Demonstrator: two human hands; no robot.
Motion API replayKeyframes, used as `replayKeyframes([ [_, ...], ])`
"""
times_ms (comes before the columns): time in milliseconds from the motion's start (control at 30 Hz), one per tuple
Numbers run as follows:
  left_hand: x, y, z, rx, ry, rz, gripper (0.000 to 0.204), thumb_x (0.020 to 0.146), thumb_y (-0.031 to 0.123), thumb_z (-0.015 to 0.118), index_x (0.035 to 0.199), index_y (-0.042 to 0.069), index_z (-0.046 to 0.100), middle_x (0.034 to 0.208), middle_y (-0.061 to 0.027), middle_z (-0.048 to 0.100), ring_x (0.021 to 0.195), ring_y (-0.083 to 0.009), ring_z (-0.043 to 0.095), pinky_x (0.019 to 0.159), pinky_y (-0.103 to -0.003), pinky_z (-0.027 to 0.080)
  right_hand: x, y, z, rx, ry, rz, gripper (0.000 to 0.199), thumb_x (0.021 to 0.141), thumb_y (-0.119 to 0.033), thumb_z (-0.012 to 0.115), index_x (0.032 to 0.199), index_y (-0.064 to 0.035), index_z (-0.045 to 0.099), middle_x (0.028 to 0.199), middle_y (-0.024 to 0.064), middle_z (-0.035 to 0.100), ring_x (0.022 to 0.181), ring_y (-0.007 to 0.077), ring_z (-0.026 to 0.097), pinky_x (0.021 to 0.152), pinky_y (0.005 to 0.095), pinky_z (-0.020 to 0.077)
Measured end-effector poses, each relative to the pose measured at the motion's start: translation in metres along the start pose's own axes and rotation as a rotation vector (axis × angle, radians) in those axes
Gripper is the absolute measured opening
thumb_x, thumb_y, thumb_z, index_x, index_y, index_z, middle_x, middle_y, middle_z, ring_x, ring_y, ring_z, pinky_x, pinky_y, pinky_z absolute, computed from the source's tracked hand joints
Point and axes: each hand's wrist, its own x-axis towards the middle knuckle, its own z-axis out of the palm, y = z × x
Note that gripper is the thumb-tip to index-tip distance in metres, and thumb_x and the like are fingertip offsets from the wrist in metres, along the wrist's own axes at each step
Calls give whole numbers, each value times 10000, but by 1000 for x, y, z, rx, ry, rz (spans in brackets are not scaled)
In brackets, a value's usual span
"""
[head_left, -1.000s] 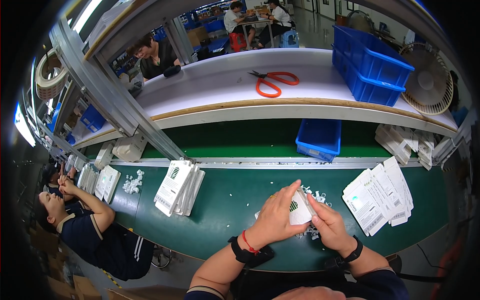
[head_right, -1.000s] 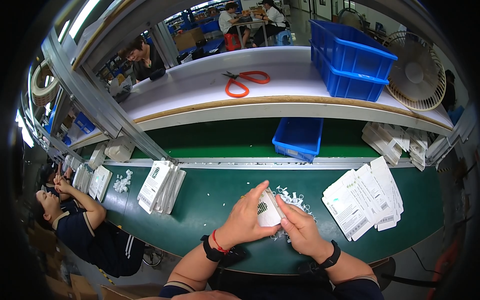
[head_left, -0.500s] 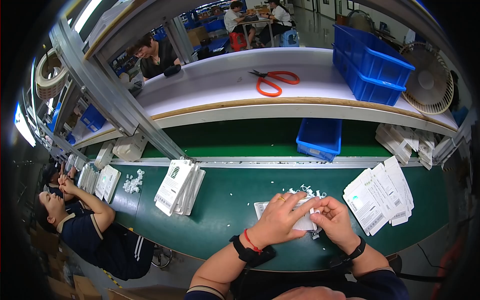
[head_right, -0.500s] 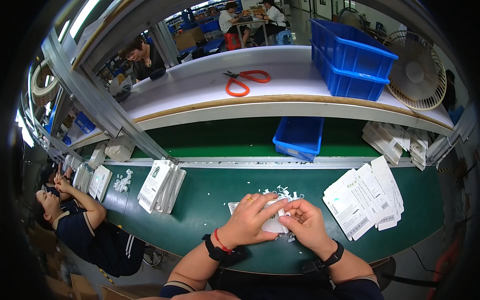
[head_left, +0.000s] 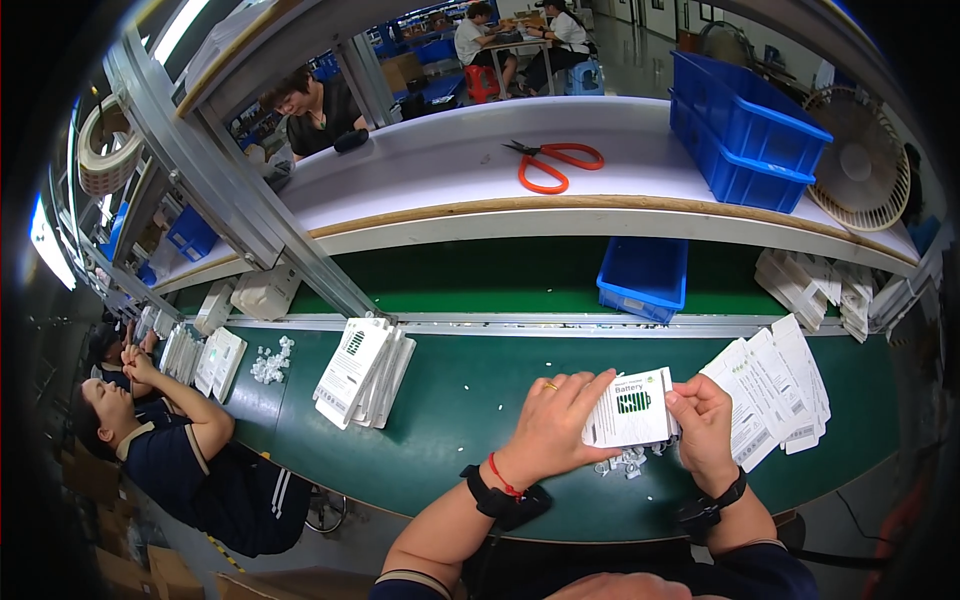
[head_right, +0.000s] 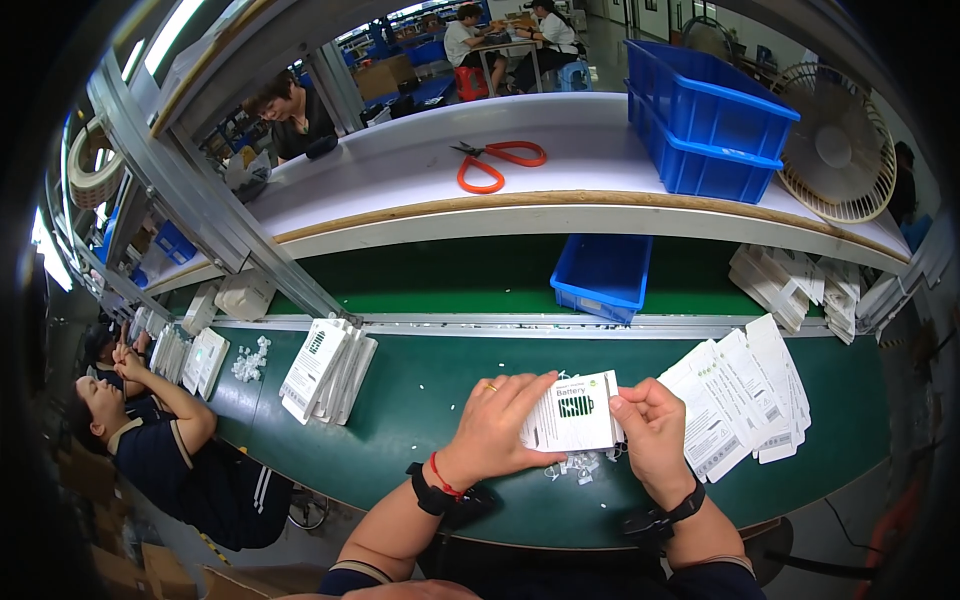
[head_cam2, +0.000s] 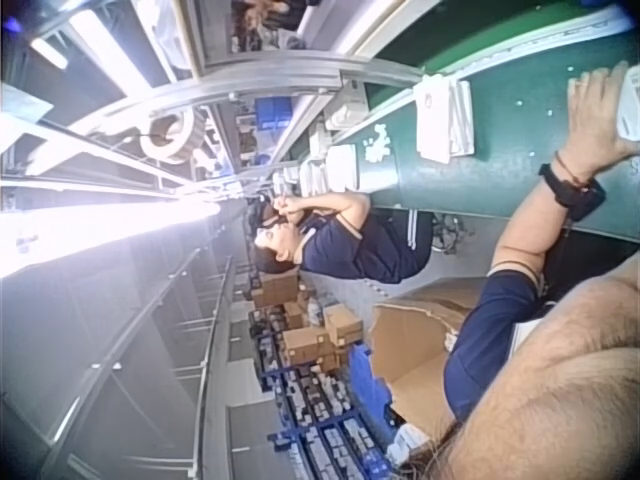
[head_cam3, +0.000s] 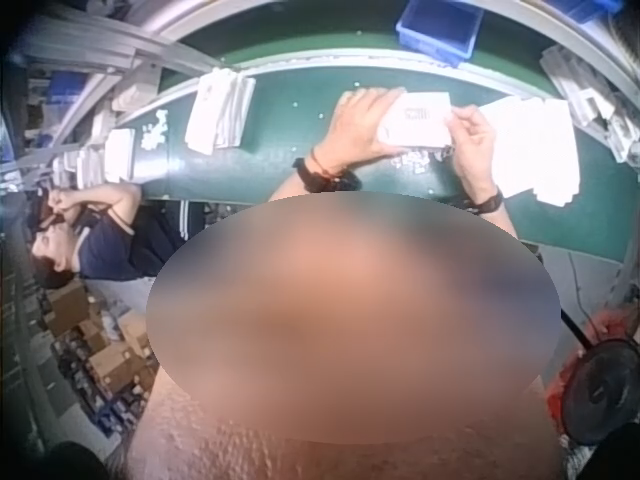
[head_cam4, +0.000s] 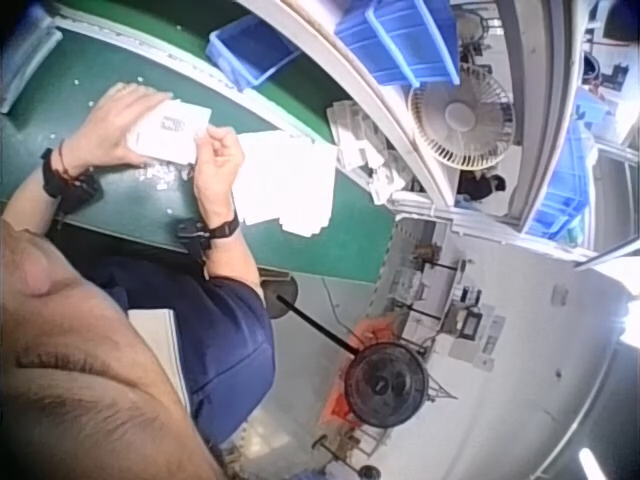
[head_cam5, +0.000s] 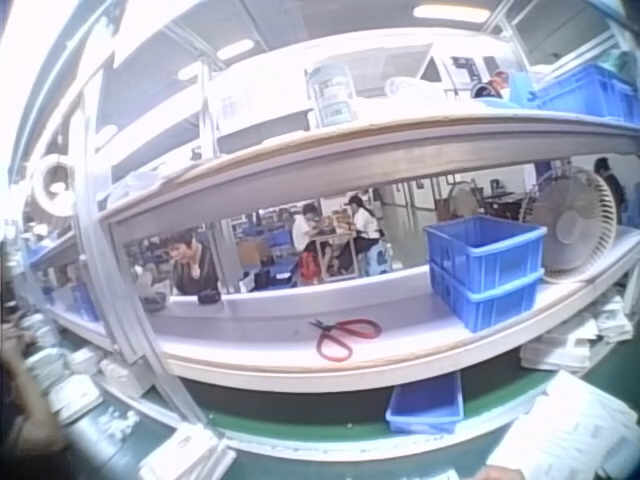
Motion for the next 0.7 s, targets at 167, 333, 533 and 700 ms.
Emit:
replayKeyframes([
  [167,-1,0,3,23,50,21,871,502,414,834,1235,44,542,1040,-90,587,854,-232,572,774,-354,397,-5,1,6,-160,63,-109,32,881,16,575,863,32,554,819,97,659,700,75,612,633,201,490],
  [333,-2,-1,4,60,85,15,866,497,383,837,1249,67,547,1017,-85,591,847,-228,575,768,-350,403,-6,4,6,-239,37,-178,37,880,14,582,856,38,571,804,61,644,703,54,582,633,190,473],
  [533,-1,0,3,54,160,0,883,481,366,843,1249,50,544,1001,-89,593,843,-229,573,759,-353,413,-9,6,5,-273,-86,-286,167,886,20,561,1048,53,578,929,72,625,792,56,569,665,191,466],
  [700,-3,1,7,107,257,-82,879,456,338,842,1231,34,559,998,-88,597,827,-229,572,730,-342,416,-15,6,24,-207,-228,-191,634,857,7,588,1420,0,296,1220,145,523,1004,150,581,780,259,501],
])
